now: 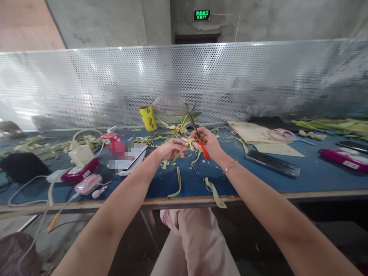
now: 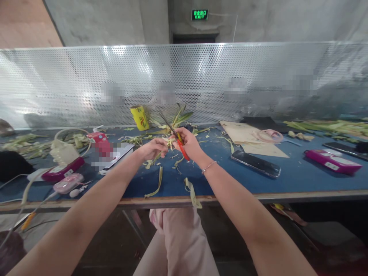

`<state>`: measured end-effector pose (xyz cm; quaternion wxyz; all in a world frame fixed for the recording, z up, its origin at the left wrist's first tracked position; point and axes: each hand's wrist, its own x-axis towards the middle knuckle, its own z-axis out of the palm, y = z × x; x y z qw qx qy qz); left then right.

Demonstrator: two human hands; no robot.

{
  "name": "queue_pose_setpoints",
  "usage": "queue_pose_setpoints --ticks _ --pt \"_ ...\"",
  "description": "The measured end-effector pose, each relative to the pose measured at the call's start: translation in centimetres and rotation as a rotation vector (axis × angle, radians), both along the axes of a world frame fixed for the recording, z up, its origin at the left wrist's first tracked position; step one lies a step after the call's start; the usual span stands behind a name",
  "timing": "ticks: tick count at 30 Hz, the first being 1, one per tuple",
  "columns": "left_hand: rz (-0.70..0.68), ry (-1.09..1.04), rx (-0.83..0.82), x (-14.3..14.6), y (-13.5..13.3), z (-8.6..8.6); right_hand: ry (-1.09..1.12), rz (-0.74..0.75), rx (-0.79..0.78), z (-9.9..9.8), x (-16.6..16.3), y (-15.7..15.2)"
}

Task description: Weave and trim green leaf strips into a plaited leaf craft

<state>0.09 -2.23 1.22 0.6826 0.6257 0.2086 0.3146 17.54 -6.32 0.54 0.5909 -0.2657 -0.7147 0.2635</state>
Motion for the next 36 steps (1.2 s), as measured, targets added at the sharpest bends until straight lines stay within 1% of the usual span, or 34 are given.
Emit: queue_pose_setpoints --ticks 4,8,13,19,24,28,30,33,36 --pt "-0.008 0.017 -0.006 0.1 -0.1 0.1 0.027 -0.017 0.017 0.0 -0.2 0.0" --pt "0.002 0.026 -0.006 0.2 -0.2 0.1 0.032 -0.003 0.022 0.0 -0.2 0.0" --pt "0.004 -0.017 -0.018 0.2 0.0 0.0 0.013 -0.006 0.008 0.1 0.0 -0.1" --pt "-0.014 -0.047 -0.050 0.1 0.2 -0.1 0.057 0.041 -0.020 0.1 0.0 0.1" --pt "-0.005 -0.092 -0.053 -0.1 0.2 -0.1 0.050 0.054 -0.021 0.2 0.1 0.2" --pt "0.072 -0.122 -0.041 -0.1 0.4 -0.3 0.075 0.041 -0.033 -0.1 0.4 1.1" --pt "0.151 -0.135 -0.017 -0.1 0.6 -0.4 0.101 0.037 -0.062 -0.4 0.6 1.6" --pt "0.311 -0.144 0.021 0.0 0.9 -0.5 0.110 0.027 -0.131 -0.8 0.9 2.4" --pt "0.423 -0.142 0.047 0.0 1.1 -0.6 0.064 -0.051 -0.173 -1.4 1.1 3.0"
